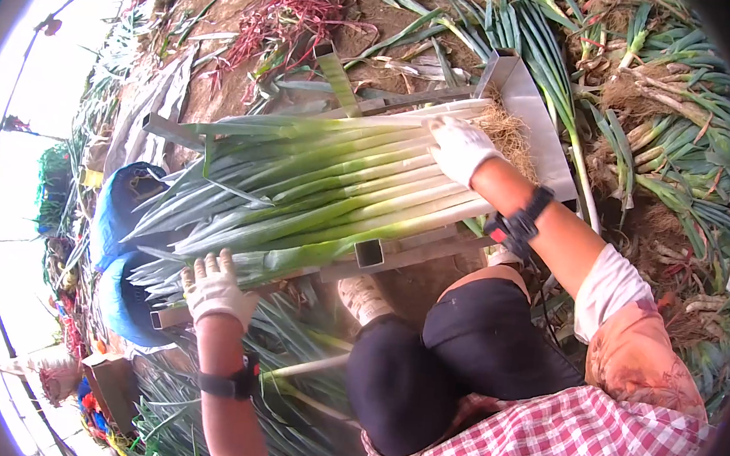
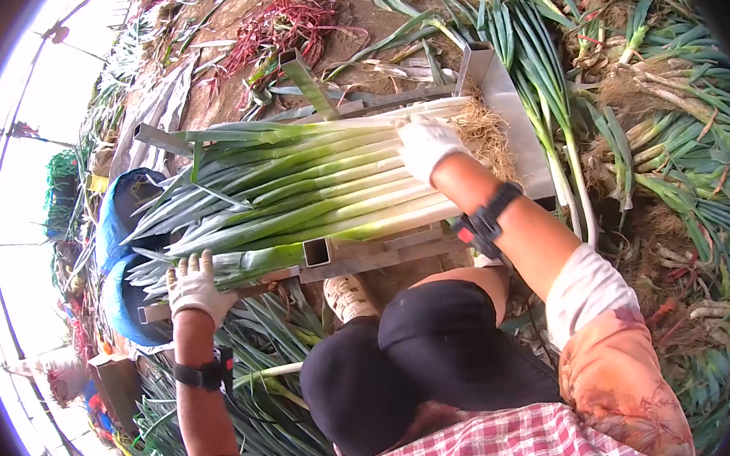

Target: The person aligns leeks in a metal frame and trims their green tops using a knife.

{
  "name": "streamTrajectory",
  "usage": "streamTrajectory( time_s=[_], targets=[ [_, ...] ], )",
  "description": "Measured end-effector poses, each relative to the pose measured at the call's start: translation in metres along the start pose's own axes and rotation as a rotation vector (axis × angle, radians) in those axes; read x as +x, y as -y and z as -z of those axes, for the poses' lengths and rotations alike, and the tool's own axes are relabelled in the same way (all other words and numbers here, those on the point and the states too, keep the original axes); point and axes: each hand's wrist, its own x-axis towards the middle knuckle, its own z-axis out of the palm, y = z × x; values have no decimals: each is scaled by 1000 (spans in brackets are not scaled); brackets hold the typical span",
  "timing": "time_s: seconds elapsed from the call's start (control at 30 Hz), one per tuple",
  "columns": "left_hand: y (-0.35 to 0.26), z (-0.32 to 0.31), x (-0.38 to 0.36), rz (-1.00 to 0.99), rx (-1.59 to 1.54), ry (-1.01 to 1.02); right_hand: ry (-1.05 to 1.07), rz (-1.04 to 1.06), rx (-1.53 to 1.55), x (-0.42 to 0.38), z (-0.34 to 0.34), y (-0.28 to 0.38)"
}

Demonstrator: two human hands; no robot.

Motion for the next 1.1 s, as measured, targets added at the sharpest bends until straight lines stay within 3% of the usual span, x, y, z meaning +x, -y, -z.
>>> streamTrajectory(
  time_s=[0.07, 0.13, 0.2, 0.23, 0.27, 0.37, 0.47, 0.53, 0.63, 0.8, 0.83, 0.87, 0.93, 1.0, 1.1],
  targets=[
    [-14, 7, -3, -86, 37, -56, -19, -111, 112, 27, -7, -2],
    [-29, 0, -1, -414, -219, -304, -96, -147, 65, 44, -25, -6],
    [-53, 2, -9, -582, -295, -261, -150, -118, 69, 55, -39, -13],
    [-63, -10, -9, -616, -306, -252, -23, -144, 43, 60, -35, -13],
    [-72, -18, -10, -603, -315, -212, 100, -171, 16, 63, -31, -12],
    [-80, -16, -8, -551, -349, -254, 13, -131, 63, 46, -22, -11],
    [-75, -4, -3, -439, -400, -539, -106, -108, 231, 13, -17, -6],
    [-71, 11, 4, -382, -360, -752, -325, -22, 287, -9, -19, -8],
    [-73, 35, 8, -337, -256, -901, -392, 23, 287, -38, -10, -14],
    [-96, 45, 24, -257, -97, -849, -464, 184, 140, -77, -15, -22],
    [-98, 39, 29, -400, -31, -675, -311, 97, 65, -80, -22, -25],
    [-100, 30, 33, -535, 36, -494, -310, 94, 66, -82, -35, -28],
    [-102, 7, 46, -554, -257, -78, -89, 40, -51, -81, -55, -34],
    [-94, -9, 54, -549, -424, -251, -89, 8, -19, -78, -45, -33],
    [-93, -10, 48, -549, -378, -248, -3, -5, -14, -77, -42, -31]
  ],
)
